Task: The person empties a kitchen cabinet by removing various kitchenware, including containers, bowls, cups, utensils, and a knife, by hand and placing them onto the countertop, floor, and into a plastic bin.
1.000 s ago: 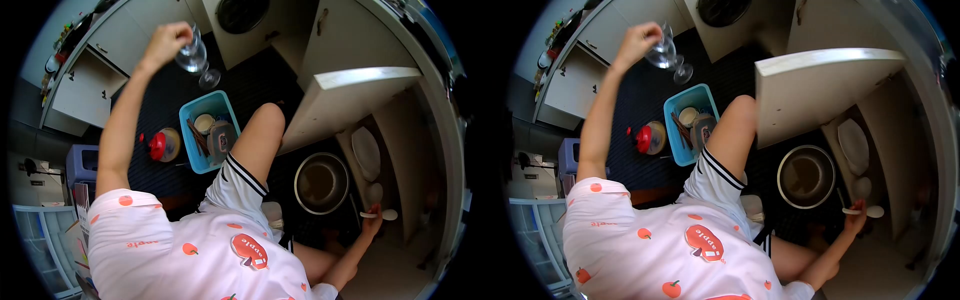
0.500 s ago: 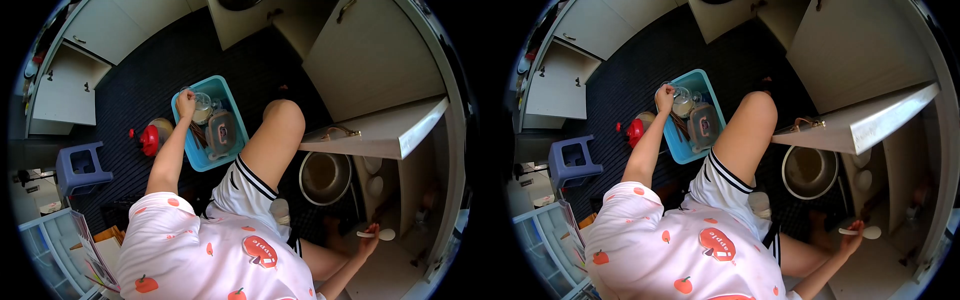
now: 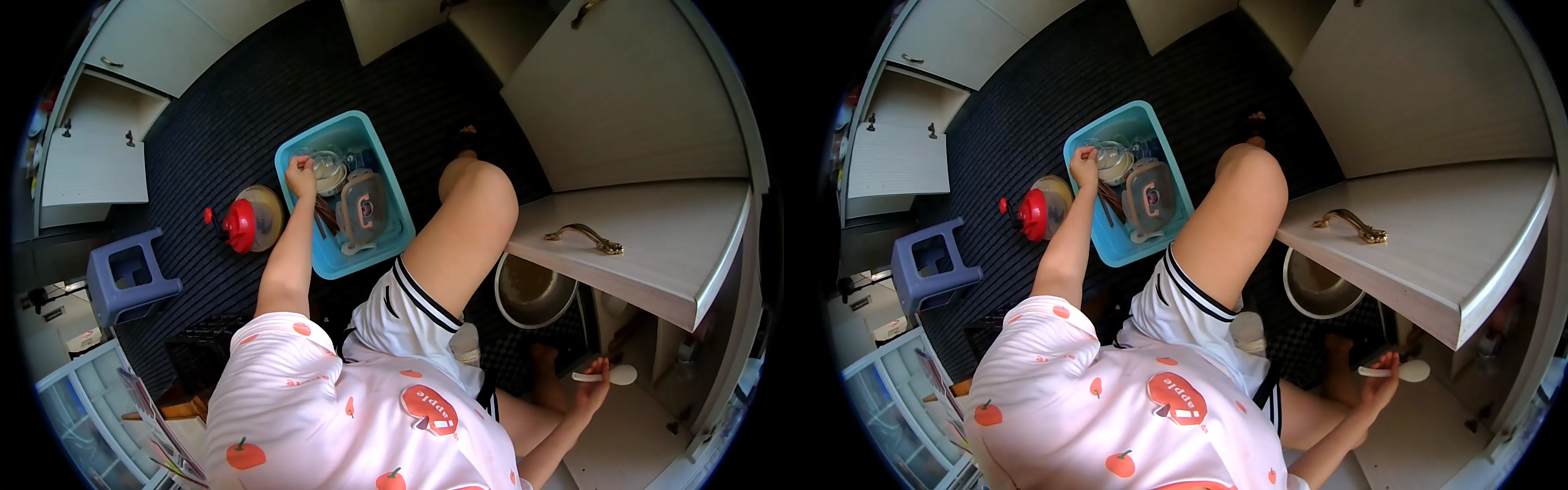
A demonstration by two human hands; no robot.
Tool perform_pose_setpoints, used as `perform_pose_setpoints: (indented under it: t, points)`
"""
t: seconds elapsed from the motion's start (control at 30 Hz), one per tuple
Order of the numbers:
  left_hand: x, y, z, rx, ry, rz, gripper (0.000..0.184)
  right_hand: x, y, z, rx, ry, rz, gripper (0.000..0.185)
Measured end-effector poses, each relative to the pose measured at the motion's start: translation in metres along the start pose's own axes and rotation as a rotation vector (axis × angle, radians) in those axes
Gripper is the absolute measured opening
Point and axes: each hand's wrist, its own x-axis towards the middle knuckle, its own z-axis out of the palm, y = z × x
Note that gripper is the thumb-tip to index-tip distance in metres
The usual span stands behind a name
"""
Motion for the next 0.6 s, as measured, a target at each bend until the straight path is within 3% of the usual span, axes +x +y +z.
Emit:
perform_pose_setpoints:
  t: [0.6]
  points:
    - [0.033,-0.080,-0.017,-0.152,-0.354,-0.067,0.010,-0.014,0.005,0.018,-0.084,0.041,0.023,0.024]
